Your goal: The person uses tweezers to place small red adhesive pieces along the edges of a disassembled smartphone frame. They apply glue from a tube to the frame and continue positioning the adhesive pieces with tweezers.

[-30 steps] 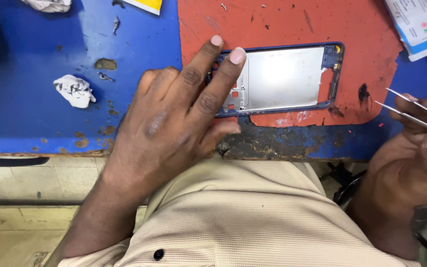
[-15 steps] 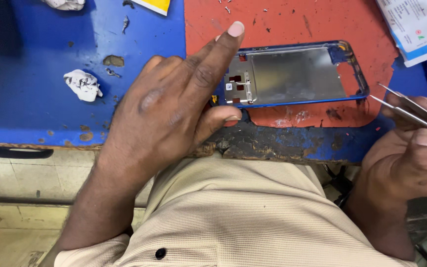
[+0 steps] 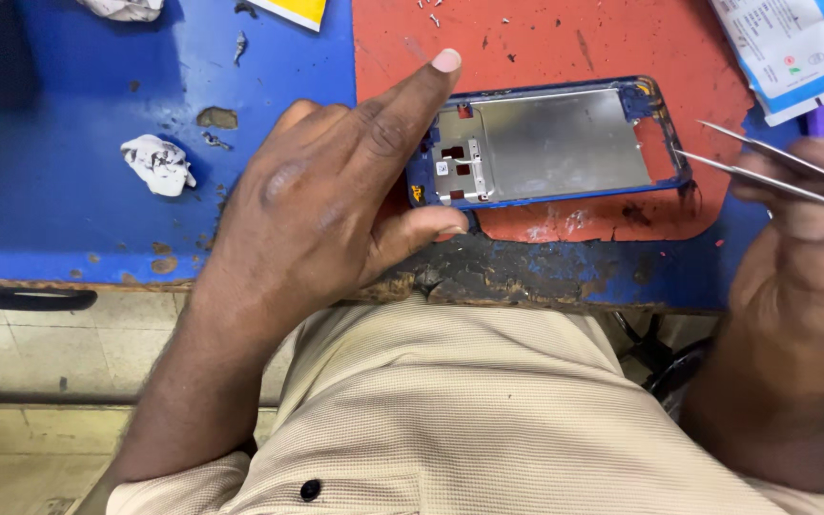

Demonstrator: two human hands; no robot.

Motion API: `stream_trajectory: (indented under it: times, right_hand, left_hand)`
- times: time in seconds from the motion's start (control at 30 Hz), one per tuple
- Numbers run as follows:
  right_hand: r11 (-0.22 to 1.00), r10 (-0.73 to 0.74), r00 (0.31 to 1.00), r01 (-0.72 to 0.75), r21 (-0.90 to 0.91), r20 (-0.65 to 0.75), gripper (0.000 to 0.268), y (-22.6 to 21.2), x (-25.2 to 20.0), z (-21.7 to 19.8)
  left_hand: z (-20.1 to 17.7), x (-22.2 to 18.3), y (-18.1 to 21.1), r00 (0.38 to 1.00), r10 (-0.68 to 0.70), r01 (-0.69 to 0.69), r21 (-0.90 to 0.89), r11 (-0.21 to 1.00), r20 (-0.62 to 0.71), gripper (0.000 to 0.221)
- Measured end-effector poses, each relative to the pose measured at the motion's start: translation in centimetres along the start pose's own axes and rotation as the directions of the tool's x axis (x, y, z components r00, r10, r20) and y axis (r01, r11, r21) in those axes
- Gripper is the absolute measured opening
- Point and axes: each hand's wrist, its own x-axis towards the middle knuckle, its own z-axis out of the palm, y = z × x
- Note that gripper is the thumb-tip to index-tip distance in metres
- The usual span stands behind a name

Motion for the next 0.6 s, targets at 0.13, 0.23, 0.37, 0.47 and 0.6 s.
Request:
stream_trajectory:
  times: [0.13,0.23,0.37,0.47,0.6]
  right_hand:
    - [0.995,0.095,0.940,-0.084,-0.048,0.327,0.016,-1.5,6.0,2.5]
    - [0.980,0.198,0.839,-0.184,-0.079,0.506,0.016,-2.2,10.2,5.5]
    - [0.945,0.295,0.788,-0.158,-0.285,0.541,0.012,-4.5,11.2,7.5]
    - [0.961,0.243,0.785,-0.114,-0.251,0.571,0.023,-4.9,11.3,8.8]
    - [0.980,0.198,0.799,-0.158,-0.119,0.567,0.013,-4.5,11.5,9.6]
  left_hand:
    - [0.0,-0.1,-0.3,0.999,-0.038,0.039,-0.005,0.999,0.038,0.085]
    - [0.2,-0.2,-0.6,0.995,0.078,-0.076,0.032,0.997,-0.059,0.082]
    - [0.3,-0.4,-0.7,0.992,0.098,-0.095,0.042,0.995,-0.082,0.079]
    - [0.4,-0.5,-0.8,0.993,0.093,-0.091,0.036,0.995,-0.078,0.078]
    - [0.4,-0.2,-1.0,0.993,0.094,-0.092,0.027,0.995,-0.074,0.080]
